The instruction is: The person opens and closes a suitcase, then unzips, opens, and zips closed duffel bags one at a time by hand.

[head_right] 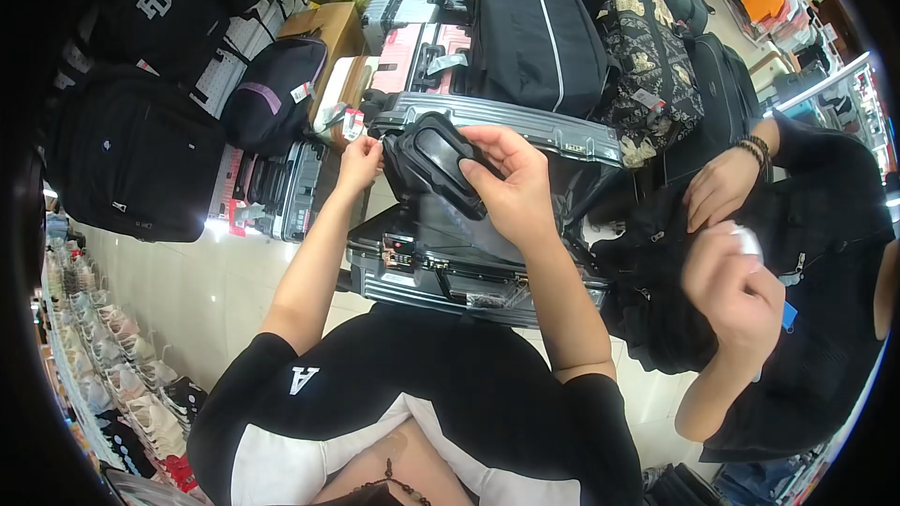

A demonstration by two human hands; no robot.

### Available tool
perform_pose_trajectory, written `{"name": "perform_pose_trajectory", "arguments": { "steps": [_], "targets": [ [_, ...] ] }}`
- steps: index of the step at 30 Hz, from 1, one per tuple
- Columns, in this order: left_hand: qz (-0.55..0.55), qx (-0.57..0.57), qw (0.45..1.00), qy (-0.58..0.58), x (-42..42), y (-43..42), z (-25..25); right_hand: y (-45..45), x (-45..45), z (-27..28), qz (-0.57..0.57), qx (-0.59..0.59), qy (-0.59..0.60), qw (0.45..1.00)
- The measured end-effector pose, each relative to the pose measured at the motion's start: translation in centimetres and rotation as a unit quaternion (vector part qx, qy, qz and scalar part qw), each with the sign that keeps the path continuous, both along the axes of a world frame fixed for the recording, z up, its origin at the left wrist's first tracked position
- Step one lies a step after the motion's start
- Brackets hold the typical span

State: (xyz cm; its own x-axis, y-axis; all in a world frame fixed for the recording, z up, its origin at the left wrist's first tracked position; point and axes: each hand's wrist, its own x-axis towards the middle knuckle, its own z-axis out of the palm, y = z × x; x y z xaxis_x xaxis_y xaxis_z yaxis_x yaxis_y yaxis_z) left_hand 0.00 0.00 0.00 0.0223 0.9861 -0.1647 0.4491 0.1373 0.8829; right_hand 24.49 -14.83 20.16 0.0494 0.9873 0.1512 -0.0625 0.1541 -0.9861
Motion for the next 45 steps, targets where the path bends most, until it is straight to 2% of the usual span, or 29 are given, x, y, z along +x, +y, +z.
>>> {"name": "perform_pose_trajectory", "arguments": {
  "steps": [5, 8, 11, 16, 20, 21, 23, 27, 28, 31, 36, 40, 45],
  "targets": [
    [-0.017, 0.081, 0.993, 0.078, 0.1, -0.1, -0.3, -0.3, 0.3, -0.4, -0.024, 0.001, 0.031, 0.999],
    [-0.044, 0.107, 0.984, 0.135, 0.7, -0.4, 1.4, -0.4, 0.1, -0.1, 0.013, -0.076, 0.198, 0.977],
    [-0.052, 0.148, 0.968, 0.198, 1.5, -0.9, 1.8, -0.4, 0.0, 0.2, 0.044, -0.107, 0.283, 0.952],
    [-0.02, 0.13, 0.977, 0.167, 0.4, 0.4, -0.3, -0.8, 0.9, 0.9, 0.094, -0.138, 0.292, 0.942],
    [-0.015, 0.053, 0.991, 0.124, 0.5, 1.3, -2.2, -1.0, 1.4, 0.1, 0.115, -0.123, 0.313, 0.935],
    [-0.019, 0.05, 0.99, 0.134, 1.1, 1.2, -2.0, -0.7, 2.1, 0.0, 0.168, -0.136, 0.275, 0.937],
    [-0.019, 0.045, 0.986, 0.158, 1.4, 1.1, -1.5, -1.0, 2.3, 0.0, 0.153, -0.146, 0.287, 0.935],
    [-0.069, 0.134, 0.97, 0.191, 0.9, 0.9, -1.4, -1.9, 1.4, -0.2, 0.145, -0.165, 0.315, 0.923],
    [-0.038, 0.093, 0.977, 0.186, 1.3, 0.9, -1.0, -2.0, 1.4, -0.5, 0.148, -0.165, 0.322, 0.92],
    [-0.026, 0.085, 0.979, 0.185, 1.5, 0.6, -1.1, -1.8, 1.4, -1.4, 0.17, -0.153, 0.341, 0.912],
    [-0.039, 0.091, 0.977, 0.19, 1.3, 0.6, -1.3, -2.1, 1.3, -1.0, 0.15, -0.167, 0.324, 0.919],
    [-0.032, 0.111, 0.977, 0.179, 1.2, 0.7, -1.7, -1.8, 1.4, -1.3, 0.183, -0.132, 0.338, 0.914],
    [-0.036, 0.095, 0.978, 0.18, 1.1, 0.1, -1.1, -2.4, 1.3, -1.0, 0.147, -0.158, 0.34, 0.915]
  ]
}}
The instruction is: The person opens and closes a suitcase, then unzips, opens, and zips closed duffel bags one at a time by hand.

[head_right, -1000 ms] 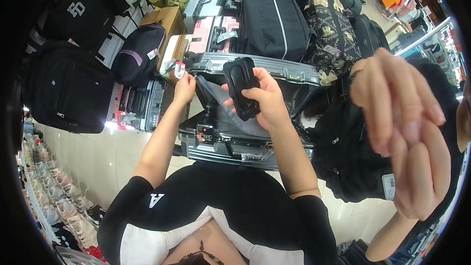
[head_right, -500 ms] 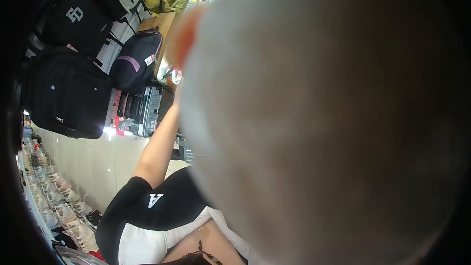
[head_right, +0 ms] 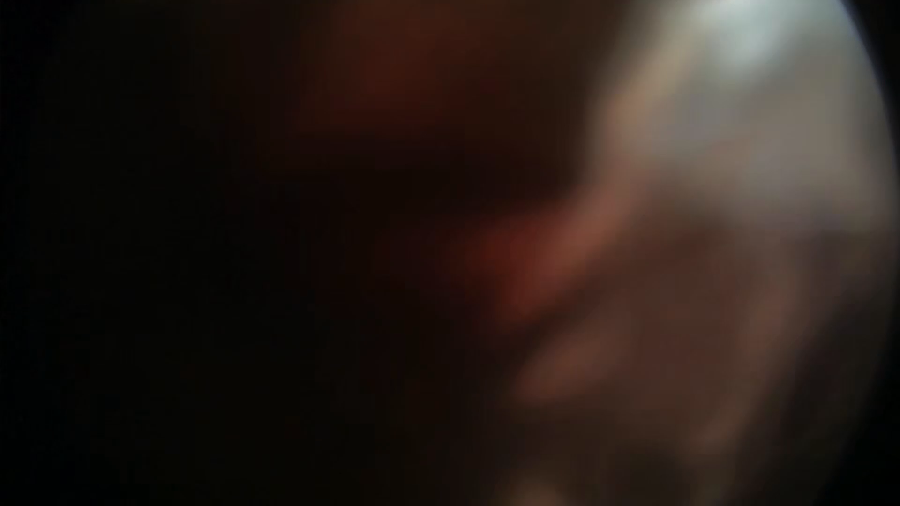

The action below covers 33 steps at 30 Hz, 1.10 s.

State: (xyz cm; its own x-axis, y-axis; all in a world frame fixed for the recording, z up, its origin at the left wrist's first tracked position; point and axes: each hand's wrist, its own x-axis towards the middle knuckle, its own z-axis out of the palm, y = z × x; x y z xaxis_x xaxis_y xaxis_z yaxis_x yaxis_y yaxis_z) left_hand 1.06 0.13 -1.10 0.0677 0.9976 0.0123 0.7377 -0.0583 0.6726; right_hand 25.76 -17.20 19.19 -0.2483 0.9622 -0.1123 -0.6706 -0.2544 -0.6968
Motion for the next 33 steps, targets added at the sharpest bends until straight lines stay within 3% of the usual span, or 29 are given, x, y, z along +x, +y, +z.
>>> {"name": "perform_pose_trajectory", "arguments": {
  "steps": [8, 16, 17, 18, 21, 33],
  "targets": [
    [-0.007, 0.023, 1.0, -0.002, -0.1, 0.0, -0.4, -0.1, 0.3, -0.4, 0.002, 0.03, 0.023, 0.999],
    [0.007, -0.03, 0.999, -0.031, -0.4, 0.7, -1.6, -0.2, 0.1, 0.8, -0.016, 0.031, 0.023, 0.999],
    [-0.005, -0.013, 0.999, -0.042, -0.6, 0.5, -1.4, -0.2, -0.2, 1.7, 0.068, 0.065, 0.091, 0.991],
    [-0.017, 0.005, 0.998, -0.055, -0.6, 0.4, -1.4, -0.2, -2.2, 6.8, 0.151, 0.099, 0.154, 0.971],
    [0.007, -0.001, 1.0, -0.016, 0.7, -0.7, 0.1, -1.3, -2.6, 9.5, 0.222, 0.2, 0.213, 0.93],
    [0.034, 0.017, 0.999, -0.027, 0.3, -0.5, 0.8, -0.9, 0.1, 3.8, 0.063, 0.118, 0.101, 0.986]
  ]
}}
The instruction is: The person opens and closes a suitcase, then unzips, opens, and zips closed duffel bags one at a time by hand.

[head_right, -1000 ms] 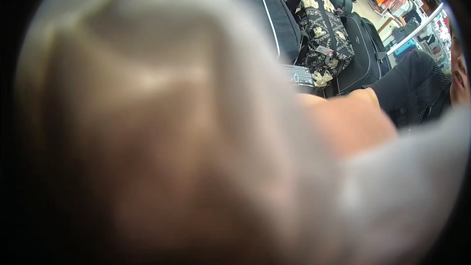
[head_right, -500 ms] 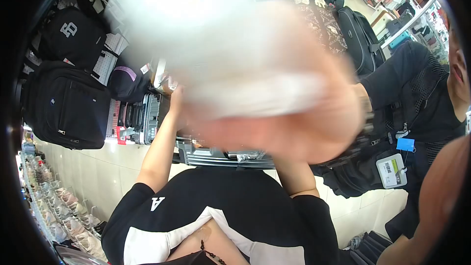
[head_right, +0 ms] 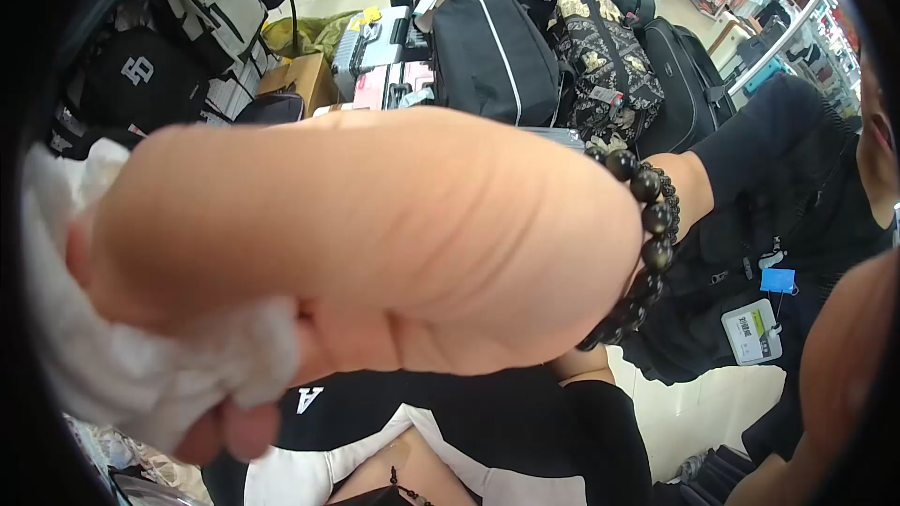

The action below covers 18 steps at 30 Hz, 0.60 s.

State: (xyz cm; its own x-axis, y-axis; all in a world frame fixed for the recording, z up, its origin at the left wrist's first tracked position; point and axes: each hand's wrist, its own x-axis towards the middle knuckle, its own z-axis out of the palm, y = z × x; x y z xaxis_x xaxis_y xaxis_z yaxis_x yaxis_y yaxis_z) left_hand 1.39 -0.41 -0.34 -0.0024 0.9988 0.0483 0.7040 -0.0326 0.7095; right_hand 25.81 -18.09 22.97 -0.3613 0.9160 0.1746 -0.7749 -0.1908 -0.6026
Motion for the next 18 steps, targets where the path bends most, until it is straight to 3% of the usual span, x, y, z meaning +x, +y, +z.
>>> {"name": "perform_pose_trajectory", "arguments": {
  "steps": [11, 18],
  "targets": [
    [-0.016, 0.005, 1.0, -0.018, -0.4, -0.1, -1.0, 1.0, 0.9, -3.3, -0.128, -0.11, -0.035, 0.985],
    [-0.038, 0.026, 0.998, -0.044, -1.1, 0.8, -2.2, 1.8, 2.5, -8.6, -0.175, -0.203, -0.084, 0.96]
  ]
}}
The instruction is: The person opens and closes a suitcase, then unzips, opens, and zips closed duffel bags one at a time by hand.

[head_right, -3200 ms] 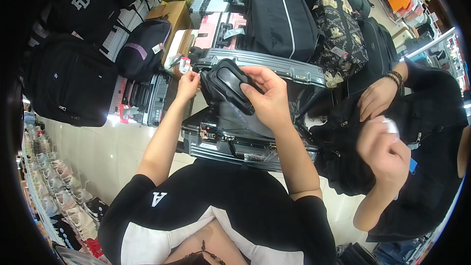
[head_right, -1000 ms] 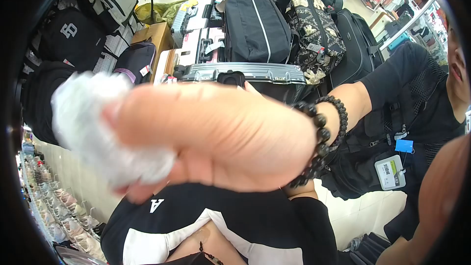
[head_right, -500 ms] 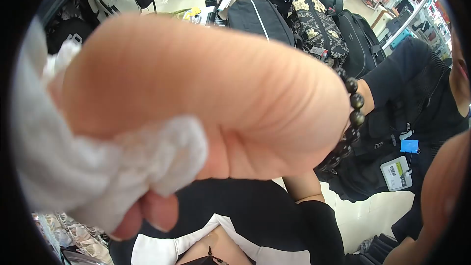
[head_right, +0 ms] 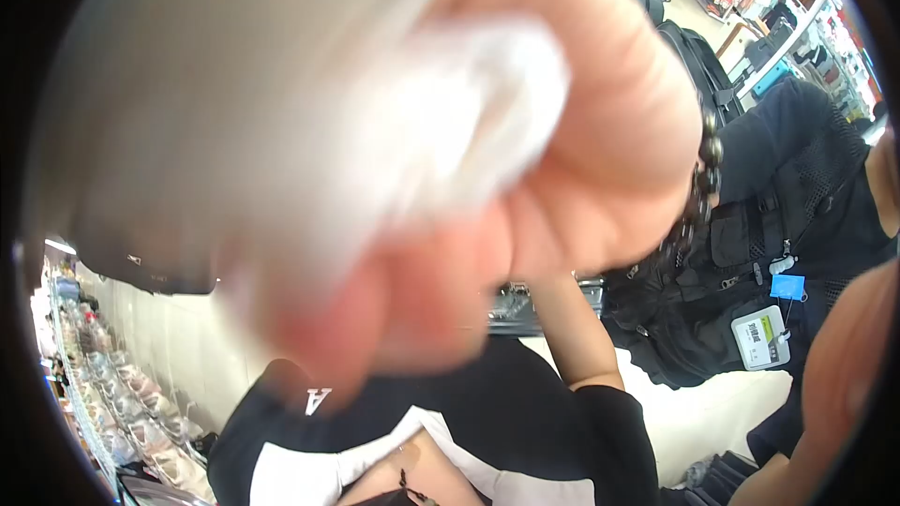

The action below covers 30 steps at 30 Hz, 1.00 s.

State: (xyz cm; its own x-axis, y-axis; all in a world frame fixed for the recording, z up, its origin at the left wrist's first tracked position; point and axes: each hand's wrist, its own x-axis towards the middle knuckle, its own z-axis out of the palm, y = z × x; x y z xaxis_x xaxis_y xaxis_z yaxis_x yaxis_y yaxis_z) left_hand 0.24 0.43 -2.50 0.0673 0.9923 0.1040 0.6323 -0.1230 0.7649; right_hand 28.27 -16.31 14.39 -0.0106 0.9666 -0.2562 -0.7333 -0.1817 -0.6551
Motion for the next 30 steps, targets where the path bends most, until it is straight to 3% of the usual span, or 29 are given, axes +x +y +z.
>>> {"name": "perform_pose_trajectory", "arguments": {
  "steps": [2, 5, 8, 11, 14, 17, 21, 23, 25, 27, 28, 29, 30],
  "targets": [
    [0.006, 0.001, 1.0, -0.006, 0.2, 0.1, 0.1, 0.2, 0.5, -2.5, -0.005, -0.035, -0.031, 0.999],
    [0.022, 0.004, 1.0, -0.017, 0.7, 0.4, 2.0, 0.1, 0.0, -1.9, 0.006, -0.062, -0.03, 0.998],
    [0.028, 0.039, 0.999, -0.013, 0.4, 0.4, 3.2, -0.4, -0.5, -1.2, 0.055, -0.017, 0.053, 0.997],
    [0.014, 0.006, 1.0, 0.013, 0.6, 0.0, 2.7, -0.9, -0.6, -1.4, 0.059, -0.033, 0.059, 0.996],
    [-0.027, -0.025, 0.998, 0.058, 0.3, 1.5, 2.3, 0.0, -1.0, -1.6, 0.047, -0.019, -0.101, 0.994],
    [-0.031, -0.025, 0.998, 0.056, 0.3, 1.5, 2.9, 0.9, -1.1, -3.5, 0.06, -0.028, -0.125, 0.99],
    [0.014, -0.173, 0.98, -0.094, 0.2, 0.0, 3.6, 1.6, -1.6, -3.1, 0.109, -0.04, 0.077, 0.99],
    [-0.027, -0.077, 0.996, -0.021, -0.2, 0.1, 1.0, 1.8, -2.0, -2.6, 0.126, 0.001, 0.127, 0.984],
    [-0.036, -0.037, 0.995, 0.087, 0.2, -1.0, 3.4, 1.9, -2.6, -2.4, 0.101, 0.041, 0.045, 0.993],
    [-0.037, -0.037, 0.994, 0.1, -0.1, -1.1, 4.5, 1.7, -3.4, -1.6, 0.046, 0.058, -0.065, 0.995],
    [-0.039, -0.037, 0.993, 0.106, -0.2, -0.9, 4.5, 1.5, -3.8, -0.5, 0.013, 0.154, -0.172, 0.973],
    [-0.039, -0.035, 0.993, 0.101, -0.3, -0.7, 4.4, 1.2, -4.3, 1.0, -0.074, 0.214, -0.403, 0.887],
    [-0.041, -0.034, 0.994, 0.097, -0.4, -0.5, 4.0, 1.0, -4.0, 2.1, -0.145, 0.298, -0.571, 0.751]
  ]
}}
